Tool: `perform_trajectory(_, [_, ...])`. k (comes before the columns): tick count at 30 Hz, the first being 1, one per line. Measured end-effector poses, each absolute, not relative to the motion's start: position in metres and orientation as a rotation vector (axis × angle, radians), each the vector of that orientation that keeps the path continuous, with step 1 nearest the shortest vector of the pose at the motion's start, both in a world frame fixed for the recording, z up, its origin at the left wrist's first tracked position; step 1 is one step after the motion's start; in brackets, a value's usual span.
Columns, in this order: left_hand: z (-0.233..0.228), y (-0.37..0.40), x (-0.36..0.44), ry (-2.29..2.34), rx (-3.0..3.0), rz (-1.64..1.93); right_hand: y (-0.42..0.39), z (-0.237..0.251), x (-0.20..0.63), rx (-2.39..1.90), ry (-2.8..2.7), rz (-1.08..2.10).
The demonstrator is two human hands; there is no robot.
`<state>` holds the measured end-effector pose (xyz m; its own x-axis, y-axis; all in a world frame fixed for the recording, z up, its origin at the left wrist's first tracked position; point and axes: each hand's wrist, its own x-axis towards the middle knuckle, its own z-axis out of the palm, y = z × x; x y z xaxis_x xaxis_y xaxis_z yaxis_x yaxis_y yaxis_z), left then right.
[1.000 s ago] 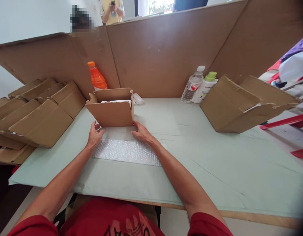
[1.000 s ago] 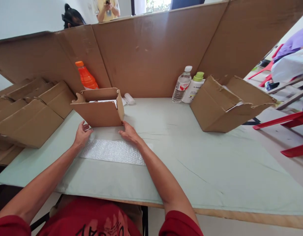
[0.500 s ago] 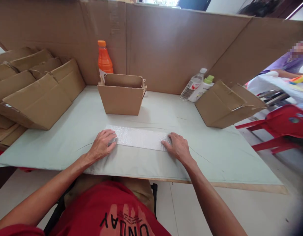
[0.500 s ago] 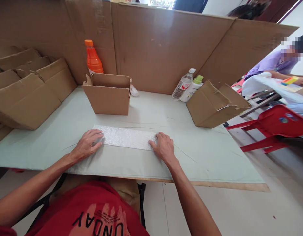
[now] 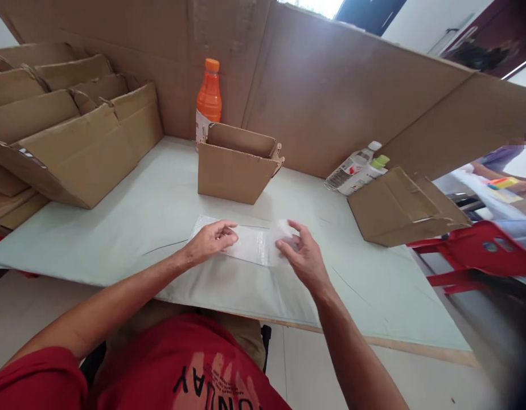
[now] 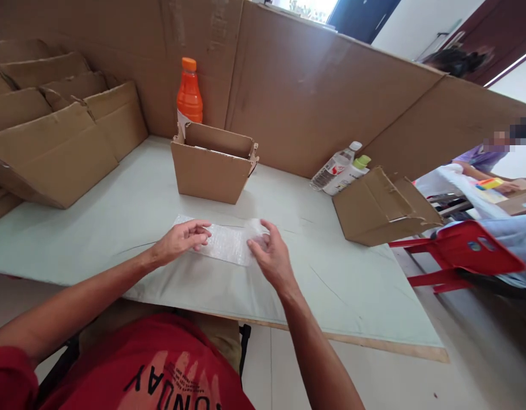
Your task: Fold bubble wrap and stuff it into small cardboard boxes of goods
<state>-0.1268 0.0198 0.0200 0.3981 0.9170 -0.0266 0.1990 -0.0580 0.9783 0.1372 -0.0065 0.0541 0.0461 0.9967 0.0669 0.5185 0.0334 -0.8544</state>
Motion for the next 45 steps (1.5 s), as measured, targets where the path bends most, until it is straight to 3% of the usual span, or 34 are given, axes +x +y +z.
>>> perform_trajectory(3, [0.032, 0.031, -0.132, 0.988, 1.162, 0.787, 0.007, 0.053, 0.088, -1.445, -1.689, 0.998])
perform_trajectory(7, [0.029, 0.045, -0.138, 1.230, 1.371, 0.698, 0.017, 0.045, 0.054, -1.339, -1.828, 1.208])
perform_trajectory(14, [0.017, 0.061, -0.156, 1.480, 1.695, 0.532, 0.023, 0.033, 0.069, -1.405, -1.845, 1.013])
perform_trajectory(23, [0.023, 0.046, -0.157, 1.738, 2.088, 0.390, 0.026, 0.000, 0.072, -1.537, -1.814, 1.023])
perform_trajectory(27, [0.023, 0.033, -0.152, 1.598, 2.427, 0.301, 0.025, 0.000, 0.076, -1.512, -1.796, 1.078])
perform_trajectory(36, [0.009, 0.041, -0.152, 1.482, 2.410, 0.143, 0.035, 0.008, 0.088, -1.411, -1.383, 1.459])
perform_trajectory(40, [0.016, 0.043, -0.167, 1.474, 2.358, 0.237, 0.027, 0.015, 0.115, -1.564, -1.347, 1.210])
perform_trajectory(45, [0.020, 0.045, -0.189, 1.862, 2.150, 0.369, 0.020, 0.019, 0.134, -1.882, -1.771, 0.862])
